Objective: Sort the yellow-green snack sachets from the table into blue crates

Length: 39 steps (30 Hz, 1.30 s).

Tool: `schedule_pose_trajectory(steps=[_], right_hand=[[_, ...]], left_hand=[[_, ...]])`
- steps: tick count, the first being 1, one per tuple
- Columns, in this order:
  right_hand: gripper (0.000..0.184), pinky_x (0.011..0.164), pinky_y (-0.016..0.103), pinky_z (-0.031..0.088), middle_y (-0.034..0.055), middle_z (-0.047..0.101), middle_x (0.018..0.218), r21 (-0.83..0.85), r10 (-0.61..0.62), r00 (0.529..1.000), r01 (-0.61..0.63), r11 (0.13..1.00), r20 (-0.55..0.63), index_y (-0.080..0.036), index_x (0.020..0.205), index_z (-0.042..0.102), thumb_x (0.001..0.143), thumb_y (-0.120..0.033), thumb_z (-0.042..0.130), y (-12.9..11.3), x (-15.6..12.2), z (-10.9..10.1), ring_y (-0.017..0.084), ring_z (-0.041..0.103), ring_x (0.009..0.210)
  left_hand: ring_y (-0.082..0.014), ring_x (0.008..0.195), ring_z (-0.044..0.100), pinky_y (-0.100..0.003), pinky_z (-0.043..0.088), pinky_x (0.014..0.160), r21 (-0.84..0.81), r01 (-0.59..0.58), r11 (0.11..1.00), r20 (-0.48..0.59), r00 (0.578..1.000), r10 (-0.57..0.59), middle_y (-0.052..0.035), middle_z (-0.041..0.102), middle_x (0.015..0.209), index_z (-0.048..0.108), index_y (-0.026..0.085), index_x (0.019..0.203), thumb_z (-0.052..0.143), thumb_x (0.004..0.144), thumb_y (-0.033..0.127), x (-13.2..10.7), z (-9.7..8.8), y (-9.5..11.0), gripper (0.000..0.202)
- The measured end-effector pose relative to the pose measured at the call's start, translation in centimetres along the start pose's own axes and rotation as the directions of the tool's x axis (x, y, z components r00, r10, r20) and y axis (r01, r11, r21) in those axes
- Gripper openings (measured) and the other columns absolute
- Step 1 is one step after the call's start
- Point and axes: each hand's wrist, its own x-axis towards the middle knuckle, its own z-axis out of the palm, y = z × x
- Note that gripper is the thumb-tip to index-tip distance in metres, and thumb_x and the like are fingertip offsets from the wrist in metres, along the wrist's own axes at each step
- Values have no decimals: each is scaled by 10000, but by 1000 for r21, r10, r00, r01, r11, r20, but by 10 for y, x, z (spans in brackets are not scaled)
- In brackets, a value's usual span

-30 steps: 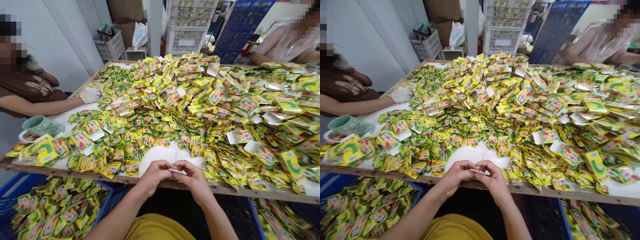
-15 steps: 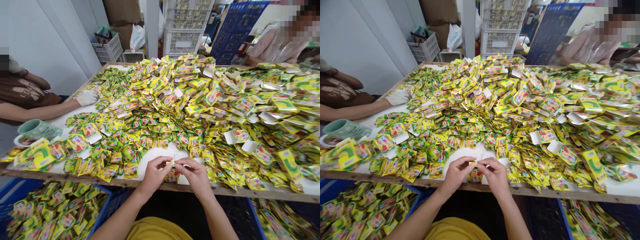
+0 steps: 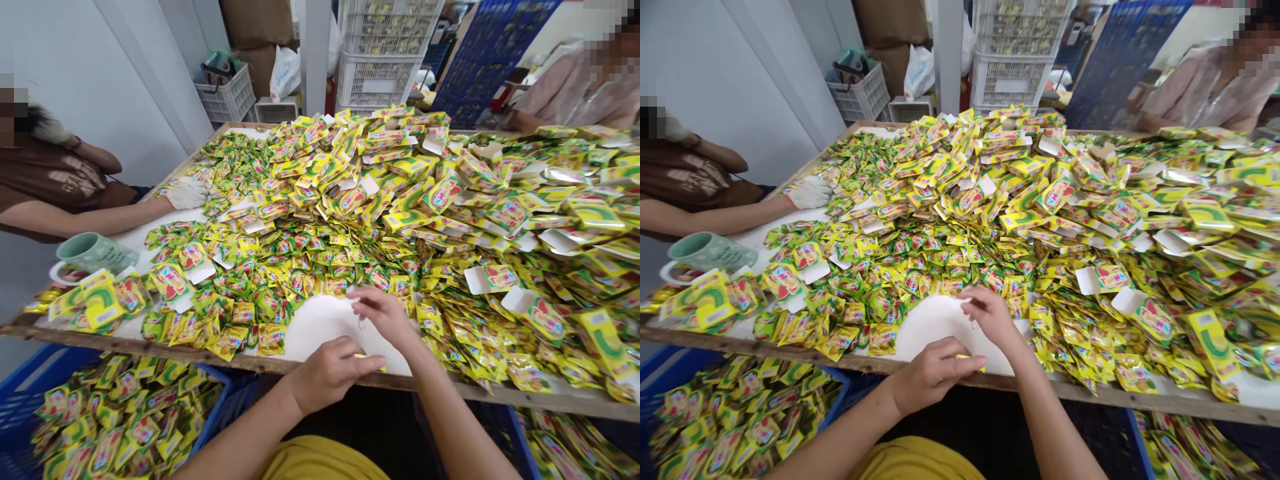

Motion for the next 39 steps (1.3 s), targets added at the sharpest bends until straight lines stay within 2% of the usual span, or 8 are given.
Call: schedule_pose_trajectory(steps=[7, 12, 16, 20, 23, 26, 32, 39], right_hand=[[397, 760, 290, 468, 44, 625, 1018, -397, -128, 966, 210, 893, 223, -199, 1054, 674, 674, -89, 701, 5, 85, 58, 157, 589, 859], [214, 748, 304, 429, 29, 581, 927, -516, -128, 977, 199, 833, 171, -180, 807, 647, 630, -84, 720, 8, 74, 63, 166, 540, 806], [132, 639, 251, 429, -26, 574, 699, -516, -65, 990, 119, 848, 121, -191, 691, 560, 676, -140, 682, 11, 73, 65, 145, 535, 685], [201, 593, 236, 425, -21, 644, 758, -479, -17, 995, 62, 876, 97, -197, 807, 594, 649, -242, 712, 10, 100, 81, 141, 566, 659], [183, 550, 259, 374, -12, 598, 613, -495, 21, 997, 18, 869, 73, -195, 659, 582, 600, -276, 736, 7, 119, 94, 162, 540, 590], [260, 541, 281, 316, -11, 492, 510, -522, 30, 999, -4, 853, 41, -207, 520, 489, 593, -283, 726, 5, 123, 104, 164, 479, 544], [291, 609, 291, 345, 13, 501, 631, -466, 9, 999, -33, 884, -53, -216, 545, 433, 607, -323, 696, 1, 99, 111, 180, 491, 656], [343, 602, 262, 421, 23, 614, 776, -173, 131, 990, -139, 975, -58, -175, 858, 587, 699, -474, 649, 2, 36, 66, 158, 551, 683]], left_hand=[[-193, 926, 613, -292, 514, 804, 185, -18, 983, -9, 1000, 20, -120, 611, 1027, 446, 273, 1385, 380, 907, 100, -6, 4, -3, 512], [-169, 947, 635, -254, 535, 831, 87, 77, 993, -341, 939, -43, -97, 630, 1073, 492, 298, 1340, 474, 889, 86, -30, -21, 23, 498], [-165, 931, 665, -242, 565, 815, 150, 403, 903, -582, 774, -249, -37, 652, 1098, 556, 331, 1266, 518, 886, 142, -129, -62, 24, 426], [-235, 957, 677, -323, 591, 788, 408, 728, 551, -603, 668, -436, -33, 696, 1057, 629, 298, 1181, 520, 882, 322, -278, -103, -10, 319], [-261, 950, 672, -378, 591, 779, 506, 810, 295, -695, 586, -417, -75, 655, 1101, 601, 250, 1213, 506, 881, 361, -332, -135, -15, 362], [-273, 1180, 541, -449, 473, 991, 562, 808, 176, -751, 588, -302, -101, 519, 1294, 453, 256, 1354, 470, 907, 271, -296, -176, -7, 448], [-302, 1424, 204, -584, 221, 1109, 849, 513, 129, -426, 808, -408, -103, 319, 1510, 437, 294, 1366, 393, 784, -41, -165, -259, -44, 672], [-344, 1357, 330, -717, 20, 1067, 904, 409, 120, -342, 863, -371, -163, 545, 1319, 562, 147, 1130, 462, 667, -32, -107, -271, -58, 507]])
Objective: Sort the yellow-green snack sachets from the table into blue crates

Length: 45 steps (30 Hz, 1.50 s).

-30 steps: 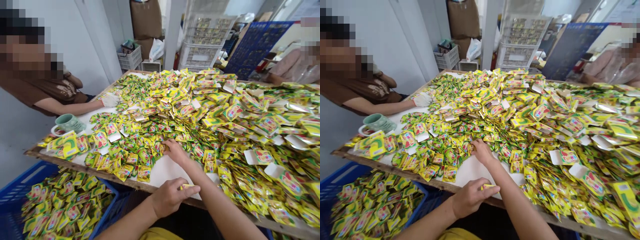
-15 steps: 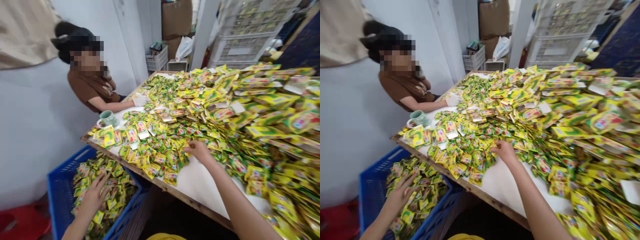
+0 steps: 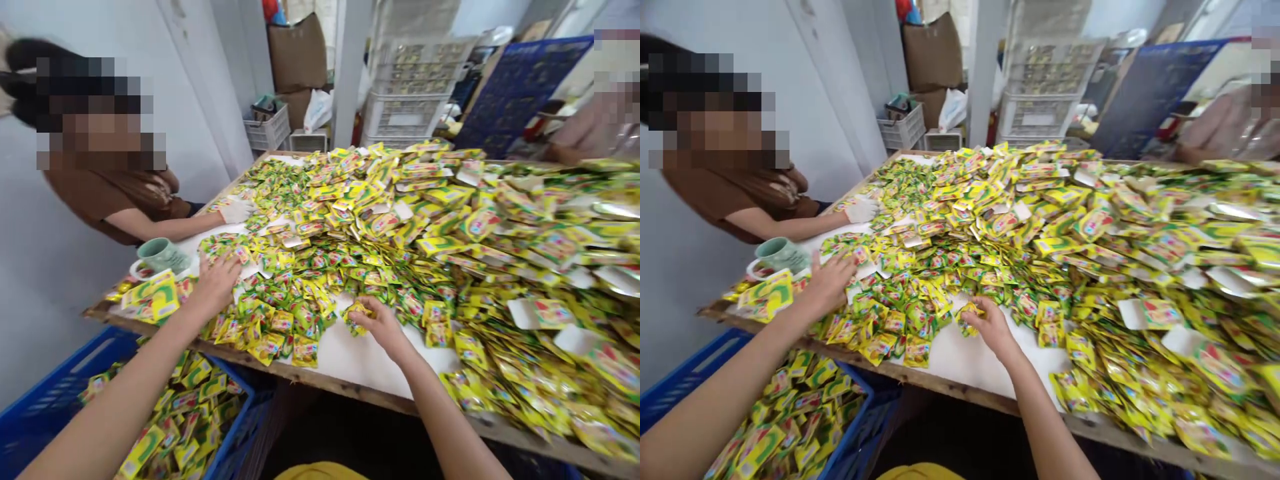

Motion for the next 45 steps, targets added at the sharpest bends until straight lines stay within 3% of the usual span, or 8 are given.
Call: schedule_pose_trajectory(steps=[3, 7, 14, 20, 28, 32, 35, 45], right_hand=[[331, 596, 247, 410, 12, 593, 738, 280, 82, 993, -102, 955, 82, -156, 851, 609, 757, -473, 644, 4, -30, -26, 130, 521, 645], [314, 489, 225, 358, -33, 500, 631, 372, 160, 987, -141, 918, -21, -174, 786, 564, 793, -481, 629, 10, -48, -49, 102, 444, 533], [155, 740, 354, 435, 51, 605, 825, -329, -154, 988, 138, 934, -24, -220, 862, 700, 832, -343, 611, 32, -57, -58, 213, 553, 803], [219, 810, 402, 430, 94, 604, 987, -692, -251, 967, 158, 704, -35, -229, 1009, 677, 796, -277, 689, 35, -65, -53, 271, 505, 949], [150, 613, 331, 458, 48, 616, 722, -476, -22, 983, -68, 877, -181, -180, 859, 564, 794, -276, 659, 24, -64, -60, 221, 572, 671], [310, 673, 320, 491, 80, 655, 948, -197, -128, 817, 18, 980, -563, -194, 1075, 550, 860, -416, 568, -4, -68, -53, 207, 620, 774], [260, 765, 338, 482, 92, 650, 955, -297, -291, 753, 133, 946, -590, -190, 1043, 582, 891, -395, 534, -16, -70, -30, 218, 609, 862], [143, 738, 307, 443, 50, 665, 840, -347, -254, 947, 175, 921, -196, -202, 867, 639, 869, -310, 546, -20, -64, -32, 207, 597, 822]], left_hand=[[-303, 1182, 529, -692, 20, 1089, -80, 29, 996, -130, 991, -40, -158, 648, 1147, 554, 135, 1121, 420, 777, 23, 10, -28, 42, 386], [-227, 1081, 601, -450, 399, 1052, -529, -106, 842, -112, 992, 55, -88, 646, 1207, 507, 184, 1291, 477, 810, 100, 24, -44, 132, 490], [-197, 1138, 560, -340, 443, 993, -924, -32, 381, -1, 997, 79, -54, 610, 1235, 531, 233, 1281, 478, 783, 86, 39, -3, 264, 521], [-219, 1066, 516, -366, 441, 941, -900, 103, 425, 118, 993, 10, -77, 516, 1107, 472, 196, 1243, 582, 750, 187, 33, 0, 273, 504], [-240, 795, 616, -323, 454, 687, -705, 239, 667, 262, 963, -67, -42, 621, 845, 459, 198, 1033, 675, 705, 372, 14, -10, 291, 429], [-290, 878, 629, -379, 440, 764, -611, 237, 755, 238, 965, -110, -91, 658, 885, 489, 175, 973, 690, 714, 397, 10, -14, 309, 396], [-294, 861, 629, -384, 430, 739, -588, 280, 759, 225, 958, -179, -95, 653, 855, 487, 166, 945, 601, 804, 383, 10, -17, 318, 282], [-288, 914, 594, -385, 436, 746, -654, 378, 655, 195, 921, -337, -104, 603, 903, 457, 172, 908, 483, 882, 341, 7, -11, 324, 172]])
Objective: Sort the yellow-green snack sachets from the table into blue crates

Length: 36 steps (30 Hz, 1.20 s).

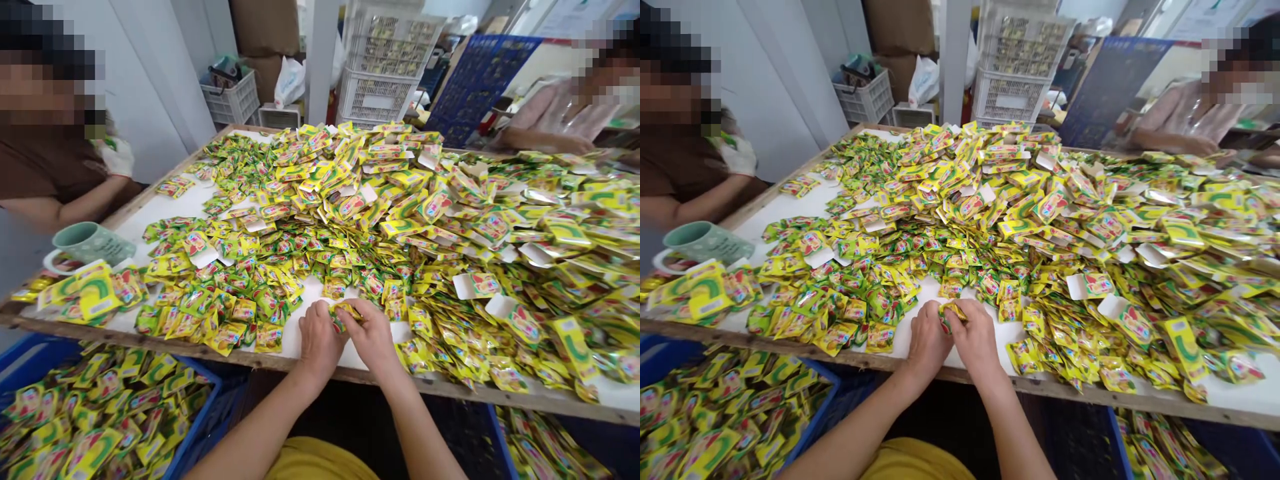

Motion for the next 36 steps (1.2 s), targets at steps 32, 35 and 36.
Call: schedule_pose_trajectory(steps=[32, 35, 36], right_hand=[[143, 671, 291, 421, 39, 577, 750, -268, -91, 969, 153, 951, 228, -212, 729, 593, 829, -166, 501, -16, 5, -8, 196, 556, 760], [97, 723, 308, 445, 42, 625, 826, -178, -95, 978, 128, 976, 184, -217, 843, 626, 827, -176, 540, -16, 7, -9, 209, 578, 831], [102, 752, 320, 452, 47, 639, 861, -150, -84, 988, 103, 983, 129, -217, 891, 626, 826, -185, 554, -15, 6, -9, 214, 584, 858]], left_hand=[[-222, 835, 531, -350, 458, 733, -314, 54, 948, 0, 998, -57, -56, 515, 873, 375, 222, 834, 584, 753, 175, -17, -1, -2, 229], [-212, 837, 530, -334, 453, 728, -401, 54, 914, 26, 999, -48, -49, 517, 886, 393, 208, 853, 645, 730, 233, -21, -1, -5, 281], [-206, 838, 531, -323, 451, 724, -445, 50, 894, 49, 998, -31, -45, 521, 894, 408, 201, 872, 668, 722, 263, -21, -2, -8, 307]])
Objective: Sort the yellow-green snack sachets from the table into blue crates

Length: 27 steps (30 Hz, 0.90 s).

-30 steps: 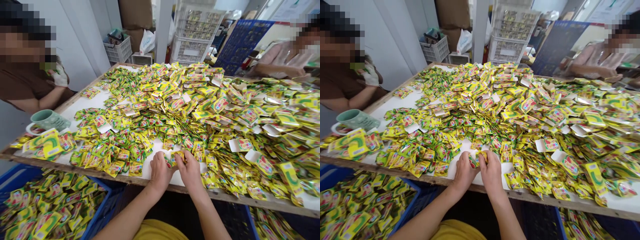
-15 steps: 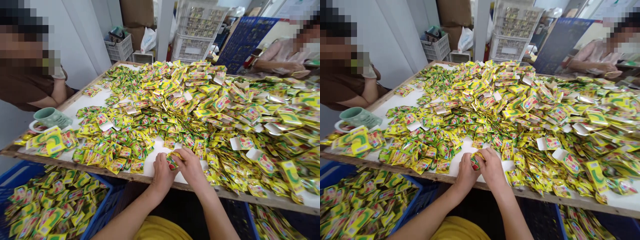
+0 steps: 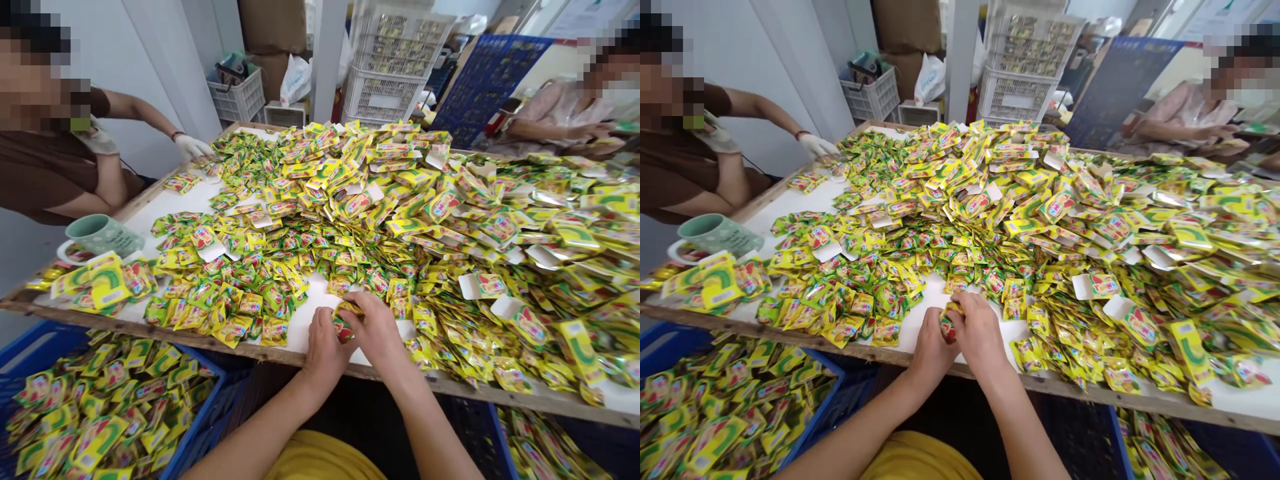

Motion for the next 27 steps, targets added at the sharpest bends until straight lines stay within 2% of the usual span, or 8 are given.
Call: schedule_pose_trajectory(steps=[3, 8, 13, 17, 20, 23, 25, 27], right_hand=[[100, 771, 332, 466, 52, 659, 876, 66, 16, 998, -11, 998, -68, -212, 920, 627, 831, -218, 582, 5, -3, -2, 217, 598, 867], [180, 752, 311, 481, 55, 654, 919, 156, -100, 991, 85, 984, 90, -216, 1013, 643, 881, -198, 523, 9, -4, -14, 188, 609, 844], [95, 755, 353, 477, 58, 632, 829, 112, -144, 989, 140, 984, 22, -219, 833, 705, 852, -235, 614, 6, -5, -9, 203, 564, 814], [148, 900, 445, 423, 90, 595, 1037, 86, -230, 967, 221, 972, 112, -266, 872, 745, 871, -288, 598, 3, -9, -8, 257, 495, 1034], [167, 854, 398, 459, 83, 598, 1057, 295, -39, 999, 36, 955, 5, -256, 932, 720, 865, -352, 600, 7, -16, -6, 235, 535, 1011], [232, 520, 257, 435, 21, 584, 765, 641, 322, 941, -311, 702, 104, -207, 904, 654, 799, -414, 655, 12, -24, 4, 134, 535, 619], [284, 409, 206, 315, -46, 505, 613, 748, 374, 866, -483, 455, 332, -199, 882, 613, 733, -420, 711, 11, -27, 14, 70, 397, 447], [303, 379, 189, 235, -78, 458, 555, 753, 351, 821, -560, 345, 450, -197, 867, 604, 687, -394, 747, 8, -26, 20, 38, 304, 390]], left_hand=[[-180, 837, 543, -286, 446, 730, -213, 2, 977, 127, 992, 25, -23, 559, 915, 476, 187, 945, 684, 739, 341, 3, -11, -5, 332], [-154, 823, 563, -242, 431, 745, -568, 134, 812, 325, 943, 72, -6, 610, 857, 569, 163, 900, 605, 819, 343, 11, -33, -14, 200], [-121, 731, 531, -208, 399, 678, -628, 197, 753, 394, 915, 89, 27, 580, 769, 543, 171, 913, 679, 776, 340, 11, -41, -20, 257], [-146, 807, 547, -222, 419, 724, -625, 197, 756, 369, 927, 63, -2, 612, 845, 586, 159, 950, 713, 745, 369, 10, -43, -23, 319], [-167, 862, 567, -244, 438, 773, -672, 247, 698, 407, 911, 70, -18, 635, 882, 606, 158, 976, 721, 740, 327, 9, -45, -24, 312], [-168, 856, 576, -252, 444, 780, -679, 303, 668, 455, 889, 59, -20, 644, 883, 620, 157, 993, 720, 735, 266, 8, -47, -25, 297], [-154, 801, 567, -244, 439, 751, -651, 295, 699, 465, 883, 60, -14, 638, 843, 636, 145, 944, 723, 725, 242, 8, -49, -27, 255], [-144, 764, 553, -237, 430, 726, -619, 272, 737, 472, 878, 73, -9, 632, 811, 642, 134, 907, 722, 722, 234, 8, -50, -28, 226]])
